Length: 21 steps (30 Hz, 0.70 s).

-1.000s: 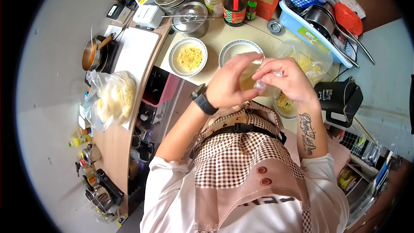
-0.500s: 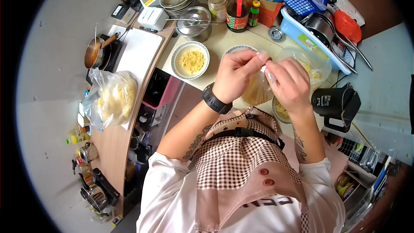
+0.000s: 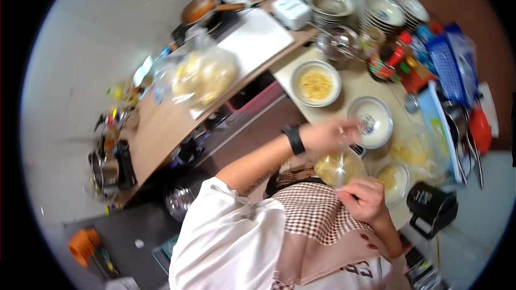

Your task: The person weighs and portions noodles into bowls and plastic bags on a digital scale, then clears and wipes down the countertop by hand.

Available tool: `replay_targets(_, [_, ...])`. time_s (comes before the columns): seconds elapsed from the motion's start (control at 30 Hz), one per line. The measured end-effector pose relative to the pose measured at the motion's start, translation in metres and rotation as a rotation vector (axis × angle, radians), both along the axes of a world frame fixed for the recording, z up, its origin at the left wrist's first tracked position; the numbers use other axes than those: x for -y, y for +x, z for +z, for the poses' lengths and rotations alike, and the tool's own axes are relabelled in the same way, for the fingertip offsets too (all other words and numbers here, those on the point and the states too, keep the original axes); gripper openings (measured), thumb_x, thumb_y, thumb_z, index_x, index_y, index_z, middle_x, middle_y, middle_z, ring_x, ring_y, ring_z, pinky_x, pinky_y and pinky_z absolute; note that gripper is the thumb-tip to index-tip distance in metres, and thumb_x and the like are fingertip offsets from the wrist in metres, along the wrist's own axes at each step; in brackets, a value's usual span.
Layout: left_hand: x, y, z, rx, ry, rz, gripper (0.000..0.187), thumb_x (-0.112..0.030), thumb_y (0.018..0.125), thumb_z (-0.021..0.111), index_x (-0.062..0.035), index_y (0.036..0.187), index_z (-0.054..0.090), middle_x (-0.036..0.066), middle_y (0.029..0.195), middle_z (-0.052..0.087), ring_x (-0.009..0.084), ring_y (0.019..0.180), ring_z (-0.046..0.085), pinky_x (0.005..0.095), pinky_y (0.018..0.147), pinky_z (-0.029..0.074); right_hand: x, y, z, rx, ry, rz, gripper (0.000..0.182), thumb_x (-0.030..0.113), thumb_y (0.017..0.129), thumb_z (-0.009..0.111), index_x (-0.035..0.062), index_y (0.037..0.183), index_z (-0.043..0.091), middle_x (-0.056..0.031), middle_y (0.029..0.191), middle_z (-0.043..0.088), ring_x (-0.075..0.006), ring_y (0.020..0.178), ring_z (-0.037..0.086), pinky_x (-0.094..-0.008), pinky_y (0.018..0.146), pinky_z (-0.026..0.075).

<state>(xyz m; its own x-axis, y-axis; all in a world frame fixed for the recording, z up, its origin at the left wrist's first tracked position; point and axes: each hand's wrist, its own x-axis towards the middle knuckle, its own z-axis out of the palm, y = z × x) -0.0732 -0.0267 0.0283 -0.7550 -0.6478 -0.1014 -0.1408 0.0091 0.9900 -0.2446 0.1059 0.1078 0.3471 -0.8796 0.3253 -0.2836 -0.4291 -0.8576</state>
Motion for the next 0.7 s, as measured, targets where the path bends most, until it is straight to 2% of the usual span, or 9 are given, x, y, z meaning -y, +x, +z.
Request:
replay_targets(0.07, [-0.036,0.014,-0.011,0.031,-0.407,-0.235,0.048,-0.029,0.094,0.066,-0.0086,0.136,0.057,0.017,0.108,0.067,0.0286,0.097,0.066,0.0383,0.091,0.051,0.005,0.004,-0.011,0.070,0.081,0.019,0.010,0.005,0.077,0.077,0.0003,0.077,0.068,-0.0115,0.066,0.063,-0.0256,0.057,0.062,-0.0337,0.054,0.048])
replay_targets(0.17, [-0.047,0.043,-0.021,0.083,-0.273,-0.113,0.045,-0.026,0.090,0.070,-0.0060,0.129,0.063,0.017,0.104,0.068,0.0331,0.095,0.065,0.0391,0.091,0.051,0.016,0.000,-0.027,0.148,0.230,0.016,0.015,0.012,0.080,0.075,-0.0018,0.080,0.070,-0.0099,0.068,0.065,-0.0192,0.059,0.061,-0.0292,0.054,0.045])
replay_targets(0.3, [-0.057,0.080,-0.065,0.031,-0.075,0.218,0.036,-0.011,0.077,0.076,-0.0045,0.113,0.071,0.013,0.105,0.070,0.0292,0.098,0.067,0.0382,0.090,0.052,0.022,-0.016,-0.050,0.196,0.329,-0.148,0.023,0.019,0.084,0.073,-0.0040,0.081,0.069,-0.0079,0.069,0.063,-0.0141,0.060,0.058,-0.0254,0.054,0.041])
replay_targets(0.47, [0.010,0.209,0.026,-0.045,0.014,1.128,0.027,-0.005,0.086,0.068,0.0023,0.112,0.069,0.009,0.103,0.073,0.0159,0.089,0.069,0.0314,0.081,0.056,0.032,-0.021,-0.063,0.261,0.379,-0.279,0.031,0.025,0.090,0.069,-0.0059,0.084,0.067,-0.0064,0.066,0.057,-0.0126,0.059,0.054,-0.0238,0.055,0.039])
replay_targets(0.53, [0.052,0.266,0.048,-0.277,-0.310,1.419,0.025,-0.004,0.088,0.066,0.0042,0.111,0.068,0.011,0.102,0.073,0.0156,0.086,0.068,0.0288,0.078,0.055,0.036,-0.017,-0.065,0.238,0.414,-0.294,0.032,0.025,0.091,0.068,-0.0061,0.084,0.065,-0.0062,0.067,0.056,-0.0127,0.060,0.054,-0.0237,0.056,0.040])
replay_targets(0.57, [0.079,0.312,0.044,-0.107,-0.575,1.390,0.023,-0.004,0.090,0.064,0.0040,0.111,0.068,0.010,0.103,0.072,0.0149,0.085,0.067,0.0280,0.077,0.054,0.037,-0.012,-0.066,0.223,0.434,-0.308,0.031,0.024,0.091,0.068,-0.0061,0.084,0.066,-0.0066,0.067,0.056,-0.0132,0.060,0.054,-0.0242,0.057,0.040])
replay_targets(0.6, [0.093,0.338,0.051,0.108,-0.540,1.443,0.022,-0.002,0.090,0.064,0.0036,0.111,0.068,0.010,0.103,0.072,0.0145,0.086,0.066,0.0281,0.077,0.054,0.038,-0.008,-0.067,0.211,0.452,-0.322,0.030,0.023,0.090,0.068,-0.0061,0.083,0.066,-0.0070,0.067,0.057,-0.0138,0.061,0.054,-0.0247,0.057,0.040])
replay_targets(0.63, [0.118,0.371,0.029,-0.014,-0.732,1.387,0.022,0.000,0.090,0.065,0.0040,0.111,0.068,0.008,0.103,0.072,0.0141,0.088,0.066,0.0285,0.079,0.054,0.040,-0.005,-0.070,0.158,0.437,-0.326,0.028,0.021,0.089,0.068,-0.0060,0.083,0.066,-0.0076,0.068,0.057,-0.0147,0.061,0.055,-0.0255,0.057,0.041])
replay_targets(0.7, [0.134,0.381,0.031,-0.124,-0.586,1.371,0.027,0.003,0.090,0.060,0.0037,0.116,0.065,0.008,0.108,0.070,0.0154,0.095,0.067,0.0287,0.085,0.053,0.041,-0.002,-0.077,0.051,0.409,-0.347,0.025,0.018,0.087,0.068,-0.0060,0.082,0.066,-0.0086,0.068,0.058,-0.0164,0.062,0.055,-0.0271,0.058,0.041])
